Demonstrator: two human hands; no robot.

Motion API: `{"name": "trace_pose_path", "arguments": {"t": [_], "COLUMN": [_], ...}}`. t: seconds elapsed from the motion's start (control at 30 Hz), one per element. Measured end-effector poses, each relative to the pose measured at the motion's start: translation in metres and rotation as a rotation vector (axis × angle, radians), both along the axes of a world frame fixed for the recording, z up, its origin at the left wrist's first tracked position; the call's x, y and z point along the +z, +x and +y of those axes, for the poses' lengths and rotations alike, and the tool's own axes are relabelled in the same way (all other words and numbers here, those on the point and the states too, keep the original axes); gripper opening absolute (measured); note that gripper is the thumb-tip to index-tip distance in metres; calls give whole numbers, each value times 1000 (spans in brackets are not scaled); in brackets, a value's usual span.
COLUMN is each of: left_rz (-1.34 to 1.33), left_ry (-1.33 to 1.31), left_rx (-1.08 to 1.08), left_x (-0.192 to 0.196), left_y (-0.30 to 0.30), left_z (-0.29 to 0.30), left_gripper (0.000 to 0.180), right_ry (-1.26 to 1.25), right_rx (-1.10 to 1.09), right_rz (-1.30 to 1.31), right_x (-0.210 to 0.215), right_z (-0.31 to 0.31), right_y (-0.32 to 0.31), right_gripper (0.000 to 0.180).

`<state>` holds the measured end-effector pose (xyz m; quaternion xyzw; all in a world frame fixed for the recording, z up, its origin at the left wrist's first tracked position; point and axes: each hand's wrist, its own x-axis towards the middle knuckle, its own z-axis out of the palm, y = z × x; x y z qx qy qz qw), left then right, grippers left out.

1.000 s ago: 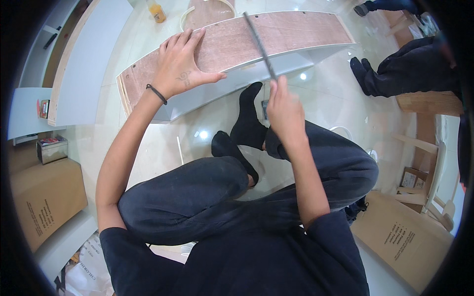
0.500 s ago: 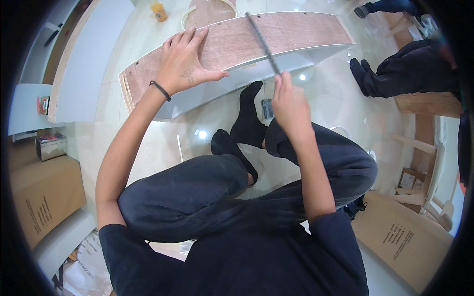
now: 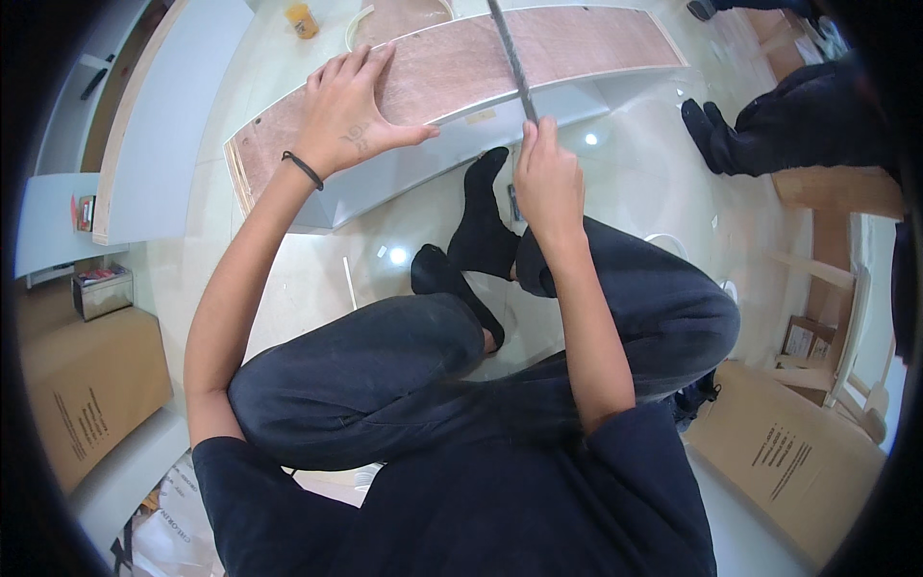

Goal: The person assembles a white cabinet by positioning a side panel, then uses a metal file to smooth the edge of a wooden board. The person works while sitting on the floor in a room with other people assembling furniture.

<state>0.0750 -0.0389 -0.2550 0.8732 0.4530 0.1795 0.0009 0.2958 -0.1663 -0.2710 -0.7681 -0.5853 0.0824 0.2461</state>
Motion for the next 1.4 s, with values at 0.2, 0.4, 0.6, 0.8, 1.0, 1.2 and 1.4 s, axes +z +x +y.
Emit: {"name": "trace_pose_path", "arguments": {"t": [0.2,0.4,0.6,0.8,1.0,1.2,1.4], "left_rz": [2,-8,47,53,52,40,30], "left_ry": [25,-32,-17,-2,-17,4,24], "left_rx": [-32,-55,-30,-29,-22,-10,-42], "left_x": [3,9,3,3,1,6,1], "left_y": [1,2,-1,0,-1,4,-1], "left_z": [-4,-2,-1,-1,4,-4,1], "left_gripper": [109,108,110,112,112,111,112], "right_ry": [33,-43,-9,-101,-22,-116,-106], "right_rx": [81,31,-17,73,-51,86,-5], "right_rz": [191,77,155,171,50,130,16], "right_x": [-8,-10,11,0,14,15,14], "right_z": [-61,-25,2,-63,14,-69,-3], "right_y": [-34,-18,6,-29,21,-20,13], "right_gripper": [21,24,27,24,32,24,26]}}
